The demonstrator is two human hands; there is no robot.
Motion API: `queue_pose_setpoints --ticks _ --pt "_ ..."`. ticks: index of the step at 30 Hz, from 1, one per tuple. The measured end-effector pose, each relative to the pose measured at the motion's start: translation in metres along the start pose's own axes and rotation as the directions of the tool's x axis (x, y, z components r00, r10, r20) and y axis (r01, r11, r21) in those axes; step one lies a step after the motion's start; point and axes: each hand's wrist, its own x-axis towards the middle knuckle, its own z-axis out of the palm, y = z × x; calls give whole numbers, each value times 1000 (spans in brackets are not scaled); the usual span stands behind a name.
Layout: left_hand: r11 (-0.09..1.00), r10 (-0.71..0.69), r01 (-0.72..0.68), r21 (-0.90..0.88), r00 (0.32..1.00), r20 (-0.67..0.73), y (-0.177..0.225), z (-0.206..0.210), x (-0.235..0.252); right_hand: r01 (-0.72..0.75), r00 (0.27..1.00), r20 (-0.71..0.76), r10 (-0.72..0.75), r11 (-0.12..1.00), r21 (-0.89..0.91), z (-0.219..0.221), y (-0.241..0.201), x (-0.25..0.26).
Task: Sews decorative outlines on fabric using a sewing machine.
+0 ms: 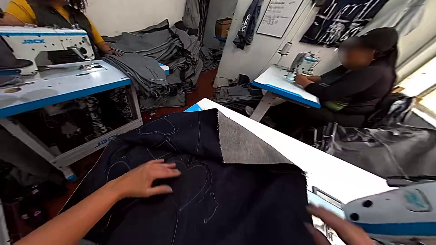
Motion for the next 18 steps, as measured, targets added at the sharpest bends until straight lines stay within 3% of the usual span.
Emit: queue_pose_setpoints --ticks 1,2,3,4,6,7,8,9,10,12,15,17,18 --pt "993 -116 117 0 979 -167 -3 -15 -12 64 998 1 -64 996 -63 9 4 26" --pt "955 -288 296 -20 908 -306 -10 -32 -23 118 993 -14 -121 984 -135 25 12 51" --pt "856 -498 511 -75 778 -383 -21 -49 -33 165 984 -37 -176 967 -195 44 25 73" --pt "691 -708 694 -202 595 -381 -35 -62 -43 196 978 -29 -207 956 -218 61 36 92" --pt "294 -956 818 -494 239 -173 -65 -68 -66 197 980 47 -191 960 -201 84 46 119" --pt "119 -991 803 -583 136 -15 -73 -65 -74 180 983 81 -168 965 -192 90 45 126" --pt "-6 -989 773 -635 87 116 -76 -62 -79 169 984 81 -157 971 -172 93 41 132" --pt "-55 -982 741 -669 81 170 -76 -62 -80 162 987 47 -156 975 -154 94 35 134" --pt "-36 -986 715 -698 89 143 -73 -62 -79 147 989 0 -149 980 -135 92 27 133" --pt "88 -994 644 -760 107 -25 -63 -68 -77 139 980 -125 -153 984 -112 84 9 124" --pt "414 -906 576 -705 192 -376 -41 -111 -91 89 963 -263 -64 993 83 59 -29 96" --pt "675 -712 564 -475 328 -621 -23 -160 -103 84 956 -291 37 915 394 35 -62 65" --pt "776 -567 551 -307 395 -723 -10 -186 -105 83 958 -272 89 823 562 21 -80 47"
